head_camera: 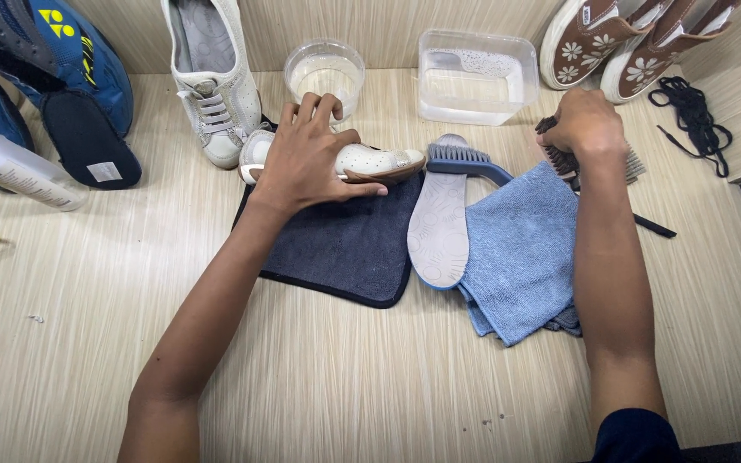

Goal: The person cleans a white sneaker using various brushes and a cleaning solution. They scrub the shoe's surface and sole with different brushes, occasionally dipping them into a container of liquid. The person also uses a cloth to wipe the shoe during the process.

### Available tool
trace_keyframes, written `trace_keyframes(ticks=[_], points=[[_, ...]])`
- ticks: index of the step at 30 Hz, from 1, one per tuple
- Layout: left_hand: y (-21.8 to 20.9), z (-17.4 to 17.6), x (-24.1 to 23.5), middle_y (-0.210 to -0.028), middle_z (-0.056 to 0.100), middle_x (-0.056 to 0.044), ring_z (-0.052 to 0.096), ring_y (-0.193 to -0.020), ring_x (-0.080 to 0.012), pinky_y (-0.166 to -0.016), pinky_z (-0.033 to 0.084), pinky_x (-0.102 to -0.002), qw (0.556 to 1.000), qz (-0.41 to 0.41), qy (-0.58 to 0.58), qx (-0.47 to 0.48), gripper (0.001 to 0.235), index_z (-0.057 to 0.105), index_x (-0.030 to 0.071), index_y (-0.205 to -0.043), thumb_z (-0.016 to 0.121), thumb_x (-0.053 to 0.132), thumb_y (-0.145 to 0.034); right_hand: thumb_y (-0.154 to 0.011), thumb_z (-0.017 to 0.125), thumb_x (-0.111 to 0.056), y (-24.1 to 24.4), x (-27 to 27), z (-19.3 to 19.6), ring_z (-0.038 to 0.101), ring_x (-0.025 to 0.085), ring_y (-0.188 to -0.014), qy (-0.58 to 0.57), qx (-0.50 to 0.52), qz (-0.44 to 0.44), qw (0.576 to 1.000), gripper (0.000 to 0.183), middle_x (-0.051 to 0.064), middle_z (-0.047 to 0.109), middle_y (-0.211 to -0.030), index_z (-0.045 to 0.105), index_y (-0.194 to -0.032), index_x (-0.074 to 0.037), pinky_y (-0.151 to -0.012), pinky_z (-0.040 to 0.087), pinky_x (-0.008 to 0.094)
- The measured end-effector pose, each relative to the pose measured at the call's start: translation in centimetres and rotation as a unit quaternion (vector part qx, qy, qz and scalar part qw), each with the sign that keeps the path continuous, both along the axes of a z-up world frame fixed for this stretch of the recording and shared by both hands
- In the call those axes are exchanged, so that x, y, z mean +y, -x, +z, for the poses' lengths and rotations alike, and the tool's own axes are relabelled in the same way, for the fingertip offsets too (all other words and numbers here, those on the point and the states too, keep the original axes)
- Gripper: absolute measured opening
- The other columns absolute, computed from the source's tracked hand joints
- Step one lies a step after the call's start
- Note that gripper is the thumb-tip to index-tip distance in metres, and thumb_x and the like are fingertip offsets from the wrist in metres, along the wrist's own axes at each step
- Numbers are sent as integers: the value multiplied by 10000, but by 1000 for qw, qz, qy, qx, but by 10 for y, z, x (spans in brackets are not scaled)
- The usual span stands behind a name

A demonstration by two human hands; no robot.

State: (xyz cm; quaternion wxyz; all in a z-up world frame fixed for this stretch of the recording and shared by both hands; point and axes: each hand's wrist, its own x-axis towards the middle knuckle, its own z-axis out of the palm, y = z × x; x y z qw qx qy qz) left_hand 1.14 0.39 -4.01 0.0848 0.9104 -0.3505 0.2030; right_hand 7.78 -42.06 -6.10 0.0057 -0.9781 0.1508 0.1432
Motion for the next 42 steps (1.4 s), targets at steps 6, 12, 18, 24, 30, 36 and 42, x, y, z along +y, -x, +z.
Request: trace_keyframes(ticks=[6,12,18,24,30,36,42], points=[[1,-10,0,-1071,600,-102,537,-1034,-319,-884,437,-481,1000,0,1,-10,891,785,188,-962,557,1020,-740,-938,813,-366,13,6,28,593,312,-1220,-67,55,23,996,245,185,711,-1212,767,-982,-129,-902,522,507],[7,-4,0,-997,657,-81,651,-1058,-282,-890,465,-436,998,-12,44,49,770,777,180,-1040,762,876,-713,-669,974,-14,9,22,10,596,707,-1100,-61,-41,45,996,827,520,593,-1165,470,-1297,171,-880,512,758],[4,-6,2,-1087,709,-89,688,-1138,-292,-952,467,-455,995,-29,31,92,772,701,258,-1304,799,782,-745,-739,786,20,16,19,20,672,624,-1056,-77,-16,83,993,645,444,681,-1150,644,-1367,56,-815,560,707],[-2,-16,2,-1108,722,-63,696,-1140,-286,-893,524,-433,994,-28,25,103,766,711,250,-1261,854,734,-685,-796,812,45,99,82,151,644,593,-1118,-167,-57,128,976,641,390,651,-1249,586,-1396,50,-850,516,693],[5,-7,2,-1048,726,-42,709,-1060,-261,-821,573,-382,994,-16,32,100,721,750,225,-1178,901,647,-614,-725,824,80,95,114,126,680,306,-987,-545,-62,252,797,468,262,611,-1145,440,-977,-10,-808,627,427],[-7,-28,13,-991,735,-32,717,-1011,-241,-761,594,-361,985,-13,92,144,719,755,183,-1097,890,713,-630,-858,863,-36,63,179,25,643,225,-977,-637,-109,349,678,379,222,635,-1177,527,-1033,-19,-793,564,378],[1,13,7,-1023,778,-70,709,-1064,-316,-850,601,-489,961,-26,135,240,812,772,115,-1145,941,683,-590,-841,779,122,87,168,113,713,508,-920,-345,-169,472,794,382,339,696,-1143,772,-1207,15,-851,590,584]])
